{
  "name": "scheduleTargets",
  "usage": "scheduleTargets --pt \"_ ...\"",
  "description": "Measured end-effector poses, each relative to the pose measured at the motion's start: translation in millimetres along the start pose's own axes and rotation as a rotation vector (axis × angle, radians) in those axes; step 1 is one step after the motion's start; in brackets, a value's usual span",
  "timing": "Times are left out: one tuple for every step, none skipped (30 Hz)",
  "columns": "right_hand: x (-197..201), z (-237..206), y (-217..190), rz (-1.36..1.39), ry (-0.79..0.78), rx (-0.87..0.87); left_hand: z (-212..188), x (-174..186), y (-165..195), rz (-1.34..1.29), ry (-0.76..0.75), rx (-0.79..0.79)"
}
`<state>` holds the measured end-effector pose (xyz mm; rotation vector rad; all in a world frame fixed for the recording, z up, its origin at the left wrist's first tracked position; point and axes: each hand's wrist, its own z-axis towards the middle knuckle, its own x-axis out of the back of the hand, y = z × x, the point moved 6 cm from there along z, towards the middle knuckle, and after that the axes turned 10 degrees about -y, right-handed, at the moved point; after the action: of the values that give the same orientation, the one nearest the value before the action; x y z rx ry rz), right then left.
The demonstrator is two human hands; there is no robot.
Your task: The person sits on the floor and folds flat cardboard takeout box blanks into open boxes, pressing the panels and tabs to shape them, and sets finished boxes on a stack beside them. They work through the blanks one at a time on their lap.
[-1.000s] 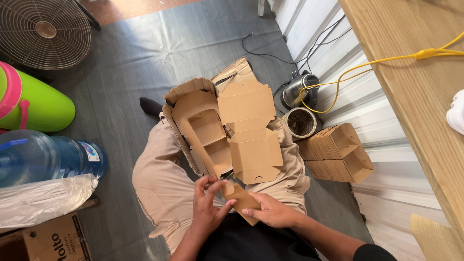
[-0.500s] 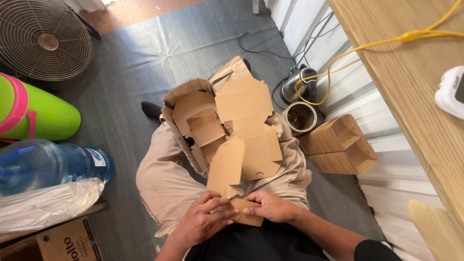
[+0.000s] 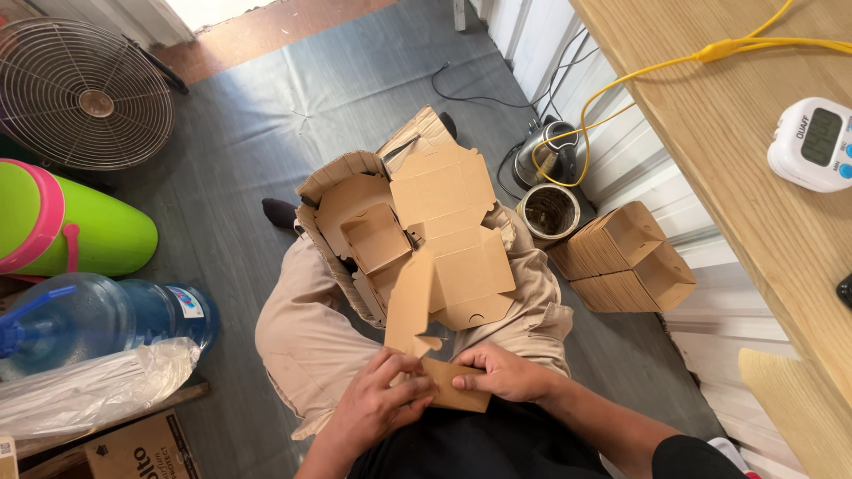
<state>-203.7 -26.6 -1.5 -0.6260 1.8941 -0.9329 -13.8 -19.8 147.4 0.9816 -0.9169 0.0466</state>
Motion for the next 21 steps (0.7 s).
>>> scheduleTargets --pt "1.3 -1.1 -1.4 -0.018 0.011 0.009 1.3 -0.4 -0.9 -0.012 -0.002 0.024" --pt "2.5 -2.0 -3.0 -0.036 0.023 0.018 2.5 -1.1 -1.9 -0.025 -0.005 0.049" --pt "1.8 -2.5 -3.9 -0.021 0.02 0.031 3.5 -1.8 -2.2 -0.045 -0.008 0.064" --pt "0.4 -2.2 -5.0 -0.007 0.017 0.044 4.0 -1.7 -3.0 -0.063 -0.01 0.079" --pt "-0.9 -1.8 -6.3 0.008 0.011 0.056 4.1 -1.6 -3.5 -0.081 -0.011 0.097" --pt "-2.7 -1.3 -7.4 0.01 0.008 0.062 3.8 -2.5 -4.8 -0.145 -0.027 0.125" --pt "-3.8 -1.9 -8.9 0.01 0.008 0.068 4.8 -4.1 -6.4 -0.209 -0.042 0.15" --pt "-4.2 -1.9 -11.1 0.009 0.009 0.075 5.9 -5.3 -8.4 -0.273 -0.057 0.173" --pt "-5.2 -2.1 -12.4 0.004 -0.001 0.064 6.7 -7.8 -11.7 -0.307 -0.096 0.227" --pt "-6.3 -3.1 -13.5 0.001 -0.012 0.052 7.8 -10.6 -15.2 -0.342 -0.136 0.282" --pt "-6.9 -3.7 -14.6 -0.002 -0.023 0.041 9.1 -13.6 -18.9 -0.375 -0.176 0.336" --pt "-8.6 -3.4 -16.8 -0.023 -0.057 0.038 10.5 -15.9 -22.1 -0.427 -0.21 0.375" --pt "-9.4 -4.1 -18.7 -0.044 -0.088 0.034 12.5 -19.3 -24.8 -0.48 -0.245 0.412" --pt "-10.7 -5.0 -20.1 -0.065 -0.117 0.03 14.0 -23.1 -26.8 -0.534 -0.282 0.447" --pt "-11.4 -5.9 -21.7 -0.09 -0.128 0.041 16.8 -25.0 -25.6 -0.567 -0.306 0.422" --pt "-13.0 -5.2 -23.0 -0.116 -0.142 0.05 18.2 -25.3 -25.0 -0.6 -0.328 0.4" --pt "-13.9 -4.0 -24.5 -0.144 -0.159 0.061 19.6 -25.6 -24.2 -0.63 -0.347 0.377" --pt "-14.5 -2.9 -24.6 -0.155 -0.178 0.046 21.0 -25.3 -24.4 -0.631 -0.35 0.369" --pt "-15.3 -2.2 -24.5 -0.164 -0.198 0.032 22.2 -25.5 -24.2 -0.634 -0.355 0.362" --pt "-17.1 -1.0 -24.1 -0.172 -0.218 0.017 22.4 -25.1 -23.8 -0.637 -0.36 0.356" --pt "-17.2 0.0 -24.8 -0.171 -0.213 0.018 22.8 -24.0 -23.4 -0.61 -0.348 0.351"
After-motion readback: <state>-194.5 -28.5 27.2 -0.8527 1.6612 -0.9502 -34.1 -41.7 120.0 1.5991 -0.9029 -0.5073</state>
